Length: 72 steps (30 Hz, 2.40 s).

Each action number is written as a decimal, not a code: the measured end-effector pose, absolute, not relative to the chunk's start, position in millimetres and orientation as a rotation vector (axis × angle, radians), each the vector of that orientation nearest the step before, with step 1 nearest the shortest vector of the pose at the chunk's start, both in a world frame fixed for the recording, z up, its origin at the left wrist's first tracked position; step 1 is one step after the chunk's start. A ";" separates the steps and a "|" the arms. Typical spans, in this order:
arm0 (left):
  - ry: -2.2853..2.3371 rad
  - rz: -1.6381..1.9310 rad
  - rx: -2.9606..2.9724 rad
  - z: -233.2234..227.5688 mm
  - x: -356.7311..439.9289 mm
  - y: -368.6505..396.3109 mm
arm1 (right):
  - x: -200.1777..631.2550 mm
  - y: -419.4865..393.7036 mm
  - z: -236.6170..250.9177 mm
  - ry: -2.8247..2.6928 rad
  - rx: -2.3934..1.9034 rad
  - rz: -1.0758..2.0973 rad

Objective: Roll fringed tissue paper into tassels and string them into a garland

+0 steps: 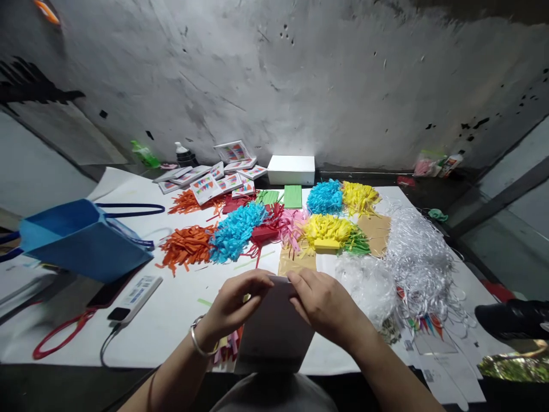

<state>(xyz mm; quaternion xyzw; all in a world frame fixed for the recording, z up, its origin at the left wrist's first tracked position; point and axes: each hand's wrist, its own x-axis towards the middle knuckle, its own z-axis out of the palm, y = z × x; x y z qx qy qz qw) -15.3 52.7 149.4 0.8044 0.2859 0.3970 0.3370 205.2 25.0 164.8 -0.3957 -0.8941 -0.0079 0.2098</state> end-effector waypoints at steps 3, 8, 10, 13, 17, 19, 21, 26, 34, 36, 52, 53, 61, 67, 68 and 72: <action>0.779 1.010 2.032 150.4 -12.9 54.8 | 204.7 31.0 163.6 -2.528 -1.114 -0.017; 0.822 0.930 1.970 151.3 -10.5 58.5 | 207.1 43.5 155.8 -2.519 -1.085 0.079; 0.836 0.907 1.982 151.0 -10.7 59.4 | 210.2 47.6 154.8 -2.497 -1.059 0.171; 0.860 0.897 1.986 150.6 -11.2 60.5 | 214.4 51.0 155.9 -2.461 -1.041 0.274; 0.868 0.897 1.963 150.6 -9.6 62.1 | 215.4 51.0 158.4 -2.430 -1.087 0.325; 0.861 0.904 1.961 150.6 -7.7 62.4 | 214.0 50.5 159.6 -2.423 -1.144 0.343; 0.852 0.915 1.972 150.4 -5.5 62.4 | 212.3 50.5 161.2 -2.431 -1.219 0.367; 0.821 0.965 1.991 148.3 -2.2 62.1 | 213.1 52.7 166.1 -2.449 -1.235 0.564; 0.783 1.027 1.975 145.7 -1.3 59.9 | 220.9 51.2 169.8 -2.351 -1.226 0.695; 0.786 1.054 1.971 144.5 -0.2 57.9 | 220.6 50.4 167.9 -2.333 -1.235 0.711; 1.003 0.901 1.555 133.6 -7.5 51.9 | 226.6 23.7 135.7 -2.085 -1.250 0.928; 1.020 0.872 1.543 131.3 -9.1 51.0 | 226.7 21.8 132.3 -2.043 -1.250 0.936; 1.239 0.904 1.543 105.1 -14.8 43.6 | 213.3 0.8 80.8 -1.627 -1.195 1.095; 1.441 0.951 1.619 106.0 -17.5 50.7 | 204.9 7.4 27.4 -1.203 -1.004 1.479; 1.504 0.990 1.634 110.1 -23.4 56.6 | 208.8 15.1 13.5 -1.137 -0.977 1.507; 1.886 1.047 1.668 115.5 -51.7 94.2 | 230.8 53.9 -52.4 -1.309 -1.479 1.050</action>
